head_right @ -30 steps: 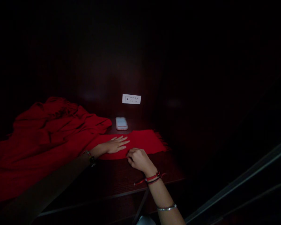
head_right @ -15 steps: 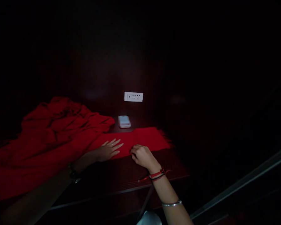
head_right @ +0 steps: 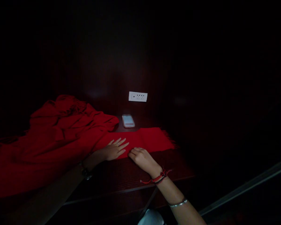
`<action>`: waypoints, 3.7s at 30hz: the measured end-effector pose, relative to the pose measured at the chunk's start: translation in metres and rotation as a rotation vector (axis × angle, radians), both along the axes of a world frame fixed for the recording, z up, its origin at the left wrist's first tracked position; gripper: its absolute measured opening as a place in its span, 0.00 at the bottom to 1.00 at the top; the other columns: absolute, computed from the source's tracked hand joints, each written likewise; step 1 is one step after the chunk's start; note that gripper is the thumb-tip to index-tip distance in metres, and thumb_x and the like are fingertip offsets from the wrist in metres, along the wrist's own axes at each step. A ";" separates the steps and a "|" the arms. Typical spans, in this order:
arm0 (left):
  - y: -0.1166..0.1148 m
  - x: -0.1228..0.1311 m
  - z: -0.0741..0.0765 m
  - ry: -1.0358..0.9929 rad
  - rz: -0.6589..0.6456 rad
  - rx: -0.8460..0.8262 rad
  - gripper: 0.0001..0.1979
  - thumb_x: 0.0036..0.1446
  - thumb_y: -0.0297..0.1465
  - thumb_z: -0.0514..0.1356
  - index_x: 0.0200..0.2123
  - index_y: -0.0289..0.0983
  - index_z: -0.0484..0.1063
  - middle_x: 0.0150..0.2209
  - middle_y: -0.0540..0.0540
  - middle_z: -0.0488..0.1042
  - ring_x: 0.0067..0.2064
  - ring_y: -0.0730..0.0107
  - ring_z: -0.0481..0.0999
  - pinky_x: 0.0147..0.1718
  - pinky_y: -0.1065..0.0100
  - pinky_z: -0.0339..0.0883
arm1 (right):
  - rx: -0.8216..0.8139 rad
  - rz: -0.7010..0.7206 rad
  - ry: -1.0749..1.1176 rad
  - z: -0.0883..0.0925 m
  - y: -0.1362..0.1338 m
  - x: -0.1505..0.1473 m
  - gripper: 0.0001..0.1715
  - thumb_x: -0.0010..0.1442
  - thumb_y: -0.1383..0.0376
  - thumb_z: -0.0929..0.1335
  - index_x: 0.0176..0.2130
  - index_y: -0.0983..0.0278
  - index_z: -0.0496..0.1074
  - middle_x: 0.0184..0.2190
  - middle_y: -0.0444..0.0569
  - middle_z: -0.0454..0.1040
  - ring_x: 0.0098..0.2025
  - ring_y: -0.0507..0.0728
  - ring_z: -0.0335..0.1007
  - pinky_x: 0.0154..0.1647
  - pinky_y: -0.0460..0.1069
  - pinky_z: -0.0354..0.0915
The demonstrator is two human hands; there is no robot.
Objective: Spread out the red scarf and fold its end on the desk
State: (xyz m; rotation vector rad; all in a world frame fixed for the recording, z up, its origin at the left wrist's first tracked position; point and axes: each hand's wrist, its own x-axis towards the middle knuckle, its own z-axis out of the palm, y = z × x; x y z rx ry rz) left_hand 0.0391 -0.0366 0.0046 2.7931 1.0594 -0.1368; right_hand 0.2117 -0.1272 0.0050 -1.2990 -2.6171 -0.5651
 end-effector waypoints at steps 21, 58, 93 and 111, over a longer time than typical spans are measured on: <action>0.073 0.002 0.007 0.041 0.196 0.019 0.32 0.55 0.50 0.43 0.59 0.44 0.46 0.62 0.41 0.39 0.61 0.49 0.37 0.54 0.47 0.36 | 0.028 0.002 -0.063 -0.002 -0.001 -0.002 0.08 0.59 0.70 0.61 0.37 0.66 0.68 0.30 0.49 0.70 0.32 0.54 0.63 0.33 0.48 0.58; 0.008 -0.064 0.039 -0.146 -0.211 0.186 0.06 0.55 0.32 0.54 0.35 0.38 0.69 0.31 0.49 0.72 0.33 0.69 0.69 0.31 0.73 0.59 | -0.219 0.020 0.494 0.003 0.034 -0.034 0.08 0.55 0.65 0.66 0.37 0.65 0.68 0.32 0.48 0.71 0.35 0.52 0.67 0.36 0.45 0.61; 0.002 -0.062 0.043 -0.129 -0.277 0.367 0.11 0.59 0.34 0.49 0.30 0.36 0.68 0.30 0.48 0.71 0.34 0.70 0.70 0.31 0.72 0.58 | -0.027 -0.030 0.367 -0.006 0.036 -0.046 0.10 0.60 0.66 0.60 0.35 0.66 0.69 0.28 0.47 0.71 0.31 0.52 0.65 0.35 0.46 0.57; 0.010 -0.065 0.040 -0.244 -0.316 0.028 0.14 0.60 0.32 0.47 0.31 0.35 0.70 0.30 0.49 0.72 0.34 0.74 0.70 0.37 0.75 0.59 | -0.005 0.020 0.266 0.000 0.025 -0.043 0.09 0.59 0.65 0.61 0.33 0.65 0.69 0.29 0.48 0.69 0.33 0.52 0.62 0.37 0.47 0.57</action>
